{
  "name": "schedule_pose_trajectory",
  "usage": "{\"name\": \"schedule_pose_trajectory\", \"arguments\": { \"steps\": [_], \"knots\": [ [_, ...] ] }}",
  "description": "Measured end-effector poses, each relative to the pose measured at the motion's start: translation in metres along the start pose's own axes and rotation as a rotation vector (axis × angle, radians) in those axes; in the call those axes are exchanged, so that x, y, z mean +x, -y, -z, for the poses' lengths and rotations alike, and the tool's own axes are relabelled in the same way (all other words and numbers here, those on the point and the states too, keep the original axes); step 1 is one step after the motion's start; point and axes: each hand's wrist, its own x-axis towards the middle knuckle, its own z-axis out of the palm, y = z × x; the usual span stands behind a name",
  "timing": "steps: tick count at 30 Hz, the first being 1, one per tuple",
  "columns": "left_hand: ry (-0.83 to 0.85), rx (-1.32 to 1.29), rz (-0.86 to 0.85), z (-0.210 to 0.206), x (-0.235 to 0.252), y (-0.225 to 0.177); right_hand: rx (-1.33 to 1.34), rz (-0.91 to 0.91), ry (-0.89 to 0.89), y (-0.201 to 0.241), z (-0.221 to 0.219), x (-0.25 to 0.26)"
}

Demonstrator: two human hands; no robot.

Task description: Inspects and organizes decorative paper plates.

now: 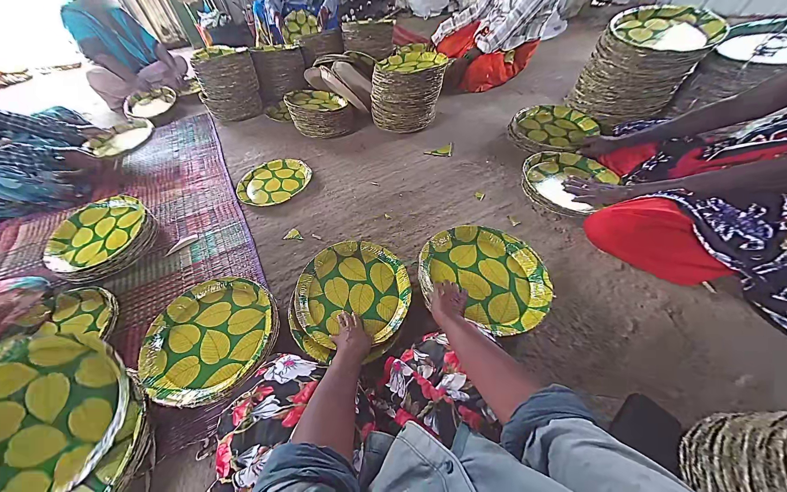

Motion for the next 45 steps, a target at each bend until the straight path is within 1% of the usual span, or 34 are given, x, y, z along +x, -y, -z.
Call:
{"name": "schedule_pose_trajectory", "arguments": {
  "steps": [2,3,4,6,7,8,9,10,11,12,13,14,15,16,18,19,20,22,24,29,31,33,34,35,36,37,39,40,41,42,43,44,45],
  "knots": [
    [-0.03,-0.042,-0.007,0.002,0.0,0.001,0.036,0.102,-0.202,-0.001,0.003,-0.001],
    [-0.091,-0.084,-0.019,0.002,0.0,0.002,0.073,0.202,-0.279,-0.001,0.002,-0.003],
    [-0.204,-0.136,-0.034,0.0,0.001,0.004,0.115,0.329,-0.313,0.0,-0.001,-0.008],
    [-0.566,-0.25,-0.072,0.001,0.007,0.004,0.11,0.598,-0.221,0.004,-0.006,-0.015],
    [-0.752,-0.288,-0.103,0.003,0.01,0.003,0.061,0.719,-0.117,0.007,-0.01,-0.018],
    [-0.894,-0.309,-0.137,0.005,0.013,0.002,0.0,0.812,0.006,0.01,-0.014,-0.018],
    [-0.945,-0.309,-0.166,0.008,0.013,0.002,-0.063,0.868,0.128,0.013,-0.018,-0.017],
    [-0.895,-0.282,-0.187,0.01,0.011,0.004,-0.129,0.895,0.242,0.016,-0.022,-0.015],
    [-0.758,-0.231,-0.19,0.01,0.007,0.006,-0.177,0.915,0.325,0.017,-0.026,-0.011],
    [-0.586,-0.178,-0.176,0.008,0.004,0.008,-0.197,0.921,0.373,0.017,-0.029,-0.007],
    [-0.422,-0.129,-0.15,0.005,0.003,0.009,-0.191,0.9,0.375,0.016,-0.028,-0.005],
    [-0.258,-0.083,-0.113,0.0,0.002,0.01,-0.15,0.857,0.319,0.014,-0.027,-0.004],
    [-0.13,-0.046,-0.068,-0.004,0.002,0.009,-0.099,0.768,0.236,0.012,-0.023,-0.004],
    [-0.064,-0.024,-0.032,-0.008,0.002,0.007,-0.058,0.633,0.153,0.011,-0.016,-0.007],
    [-0.023,-0.015,0.015,-0.01,0.003,0.003,-0.008,0.307,0.057,0.008,-0.005,-0.007],
    [-0.017,-0.019,0.024,-0.01,0.003,0.002,0.0,0.165,0.068,0.006,-0.003,-0.005],
    [-0.021,-0.02,0.027,-0.01,0.004,0.003,-0.008,0.059,0.103,0.003,-0.004,-0.003],
    [-0.029,-0.008,0.027,-0.011,0.005,0.002,-0.079,-0.05,0.194,0.002,-0.006,0.002],
    [-0.026,-0.007,0.031,-0.012,0.006,0.004,-0.094,-0.079,0.211,0.005,-0.006,0.004],
    [-0.036,-0.012,0.027,-0.012,0.006,0.004,0.003,-0.057,0.088,0.0,-0.001,0.004],
    [-0.039,-0.015,0.024,-0.013,0.007,0.003,0.028,-0.025,-0.053,-0.002,0.001,0.002],
    [-0.044,-0.025,0.02,-0.012,0.008,0.004,0.069,0.098,-0.27,-0.003,0.001,0.0],
    [-0.058,-0.041,0.019,-0.01,0.009,0.004,0.119,0.204,-0.357,-0.004,-0.002,-0.002],
    [-0.096,-0.079,0.019,-0.008,0.009,0.004,0.172,0.322,-0.408,-0.003,-0.004,-0.004],
    [-0.168,-0.15,0.032,-0.006,0.008,0.006,0.223,0.44,-0.409,0.001,-0.007,-0.009],
    [-0.269,-0.27,0.073,-0.001,0.006,0.007,0.248,0.548,-0.364,0.008,-0.008,-0.016],
    [-0.558,-0.563,0.248,0.01,0.004,0.013,0.206,0.706,-0.137,0.023,-0.013,-0.026],
    [-0.683,-0.717,0.375,0.013,0.008,0.02,0.11,0.772,0.039,0.029,-0.015,-0.028],
    [-0.756,-0.879,0.504,0.016,0.012,0.029,-0.008,0.831,0.205,0.033,-0.021,-0.028],
    [-0.783,-1.038,0.629,0.017,0.016,0.038,-0.123,0.879,0.335,0.035,-0.03,-0.024],
    [-0.771,-1.184,0.733,0.017,0.019,0.046,-0.208,0.892,0.431,0.035,-0.037,-0.02],
    [-0.75,-1.302,0.803,0.016,0.021,0.051,-0.243,0.876,0.488,0.035,-0.04,-0.018],
    [-0.715,-1.378,0.822,0.015,0.021,0.055,-0.251,0.843,0.51,0.034,-0.041,-0.016]
  ]
}}
